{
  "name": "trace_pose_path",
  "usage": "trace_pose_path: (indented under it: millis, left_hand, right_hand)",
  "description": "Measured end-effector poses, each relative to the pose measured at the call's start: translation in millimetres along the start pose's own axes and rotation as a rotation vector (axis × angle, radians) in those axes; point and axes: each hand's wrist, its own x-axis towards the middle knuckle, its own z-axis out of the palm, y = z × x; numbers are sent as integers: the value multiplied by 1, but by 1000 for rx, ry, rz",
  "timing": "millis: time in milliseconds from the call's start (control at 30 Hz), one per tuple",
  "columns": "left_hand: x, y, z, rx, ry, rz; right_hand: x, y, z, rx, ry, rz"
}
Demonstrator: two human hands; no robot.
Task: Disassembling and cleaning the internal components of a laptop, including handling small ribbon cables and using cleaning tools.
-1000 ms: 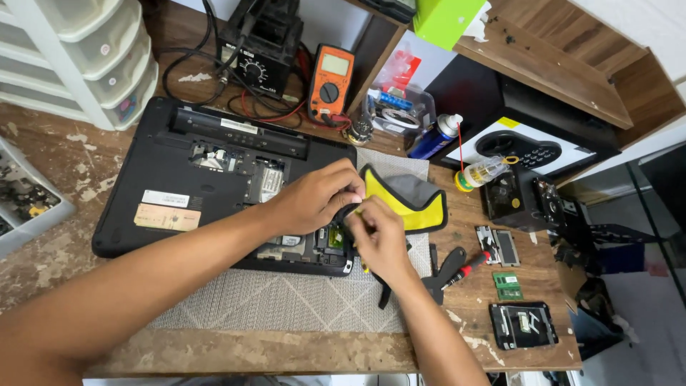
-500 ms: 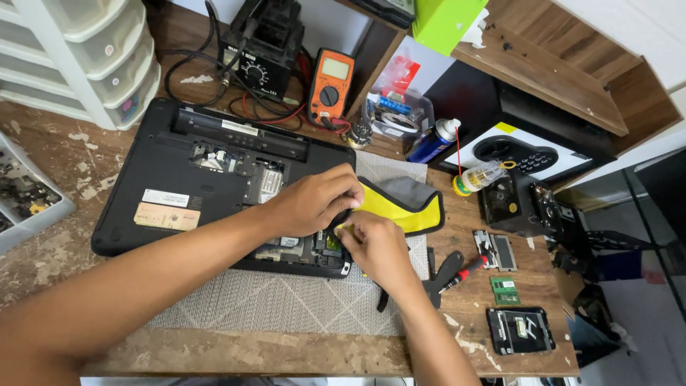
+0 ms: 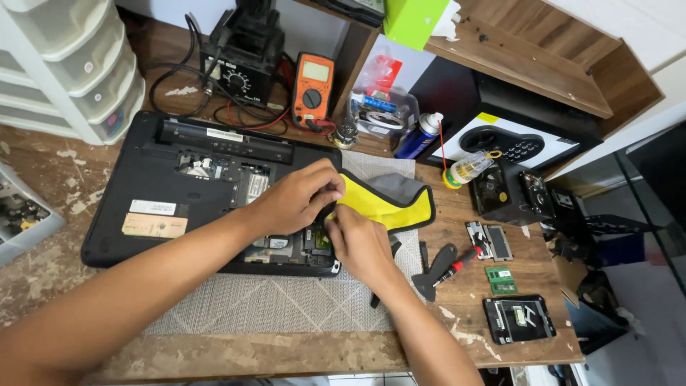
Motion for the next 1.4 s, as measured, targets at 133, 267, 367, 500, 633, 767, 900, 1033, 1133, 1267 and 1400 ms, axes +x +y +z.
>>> trace_pose_path:
  millis: [133, 267, 367, 500, 633, 767, 900, 1033, 1133, 1267, 1400]
  left_hand:
    - [2, 2, -1, -29, -11, -25]
    - [2, 6, -3, -43, -34, -33]
    - [4, 6, -5, -68, -46, -48]
    - [5, 10, -20, -119, -114, -120]
    - [5, 10, -33, -103, -232, -143]
    - [10, 18, -35, -38, -460, -211]
    - [11, 15, -34, -34, -474, -201]
    - [8, 6, -27, -120, -388, -260]
    - [8, 3, -25, -209, -268, -289]
    - [9, 4, -24, -209, -237, -283]
    - [7, 3, -23, -212, -240, -278]
  right_hand:
    - [0, 15, 7, 139, 125, -1]
    - [2, 29, 11, 461, 244, 45]
    - [3, 29, 10, 495, 271, 34]
    - [6, 37, 9, 461, 301, 12]
    - [6, 39, 6, 486, 326, 22]
    - [5, 40, 6, 483, 366, 11]
    - [10, 34, -7, 480, 260, -15]
    - [16, 19, -25, 496, 203, -5]
    - [19, 25, -32, 490, 112, -40]
    - [20, 38, -20, 386, 206, -44]
    - [19, 23, -11, 330, 188, -96]
